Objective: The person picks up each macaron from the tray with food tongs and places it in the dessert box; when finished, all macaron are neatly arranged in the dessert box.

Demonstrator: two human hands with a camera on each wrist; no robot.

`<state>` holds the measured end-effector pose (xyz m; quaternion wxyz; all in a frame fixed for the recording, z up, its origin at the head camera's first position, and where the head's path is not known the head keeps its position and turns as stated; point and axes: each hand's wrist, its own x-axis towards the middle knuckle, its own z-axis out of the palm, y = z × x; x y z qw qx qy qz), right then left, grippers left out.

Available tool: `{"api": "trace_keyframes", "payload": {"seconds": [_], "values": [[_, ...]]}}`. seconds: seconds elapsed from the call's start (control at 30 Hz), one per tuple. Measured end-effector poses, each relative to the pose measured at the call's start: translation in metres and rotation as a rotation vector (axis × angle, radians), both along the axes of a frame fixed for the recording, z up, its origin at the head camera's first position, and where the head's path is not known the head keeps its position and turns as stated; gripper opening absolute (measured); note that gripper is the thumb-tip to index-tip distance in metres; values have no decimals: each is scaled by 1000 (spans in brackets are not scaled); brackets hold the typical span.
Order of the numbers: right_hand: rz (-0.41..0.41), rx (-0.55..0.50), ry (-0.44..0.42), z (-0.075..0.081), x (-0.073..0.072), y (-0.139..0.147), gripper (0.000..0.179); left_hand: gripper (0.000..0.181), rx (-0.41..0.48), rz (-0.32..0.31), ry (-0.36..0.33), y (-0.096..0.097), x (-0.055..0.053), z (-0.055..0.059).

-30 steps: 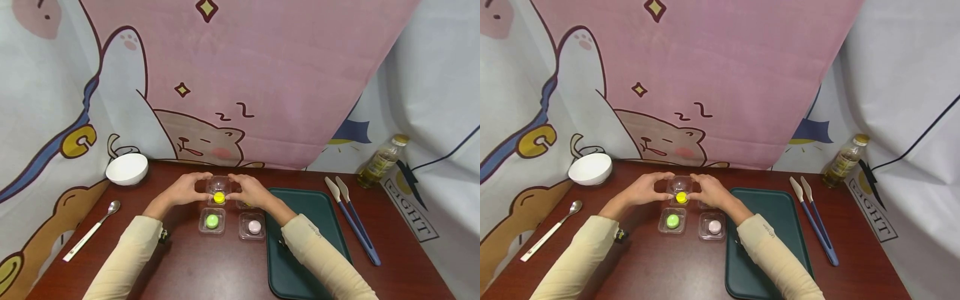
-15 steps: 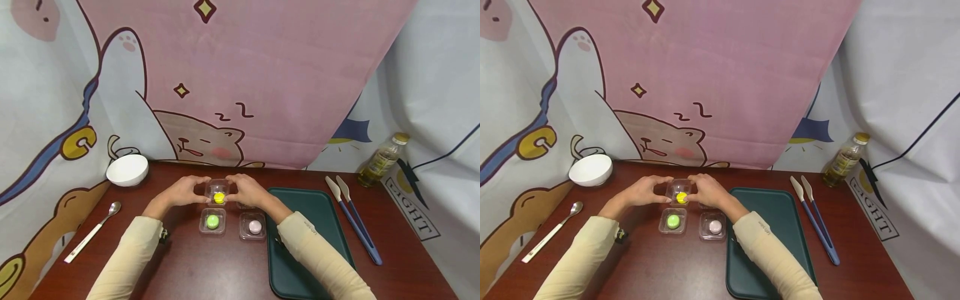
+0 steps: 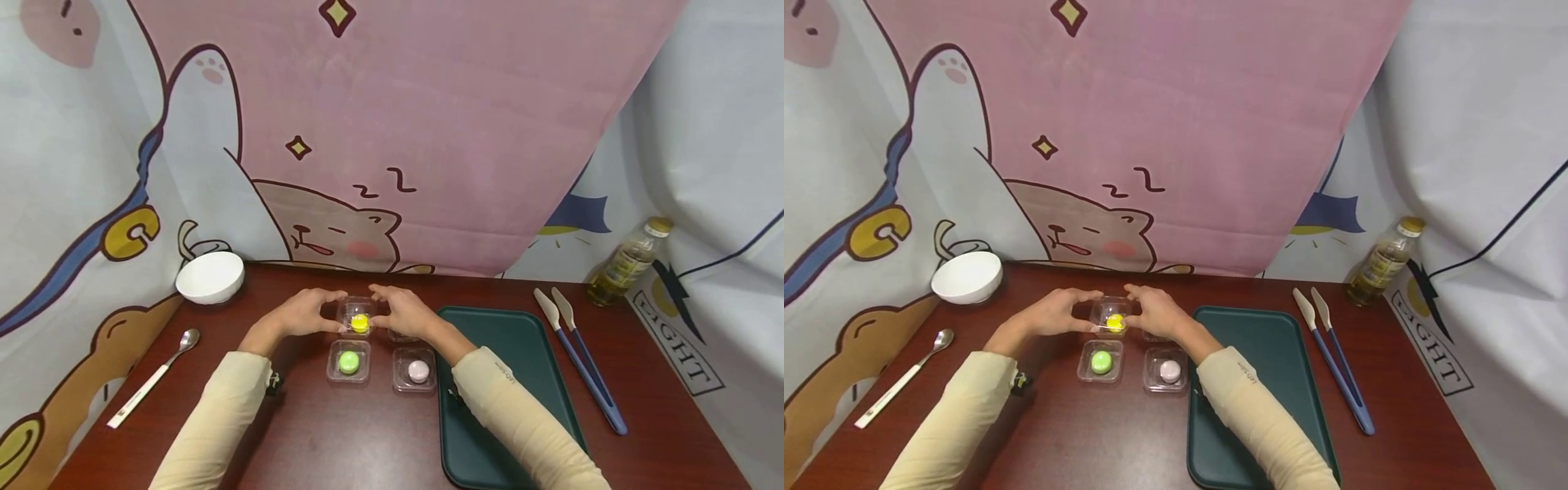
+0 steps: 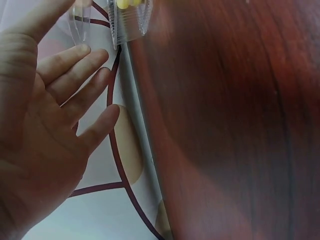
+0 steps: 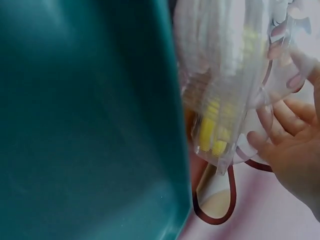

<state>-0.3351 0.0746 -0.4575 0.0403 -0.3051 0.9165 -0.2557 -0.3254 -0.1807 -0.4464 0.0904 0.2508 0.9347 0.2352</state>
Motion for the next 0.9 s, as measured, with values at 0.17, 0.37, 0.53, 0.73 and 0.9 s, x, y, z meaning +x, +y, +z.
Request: {"api": "trace_keyframes", "payload": {"seconds": [0.17, 0.37, 0.53, 0.73, 0.9], "values": [[-7, 67, 7, -1, 1, 2, 83, 78, 16, 41, -3, -2, 2, -1], [-37, 113, -1, -4, 1, 2, 84, 78, 34, 46, 2, -3, 2, -4], [-39, 127, -10, -6, 2, 1, 81, 81, 32, 47, -19, -4, 2, -6], [-31, 151, -24, -6, 3, -1, 81, 83, 15, 38, -45, -5, 2, -8], [-13, 166, -7, -9, 3, -2, 79, 82, 2, 27, -38, -5, 1, -12]]}}
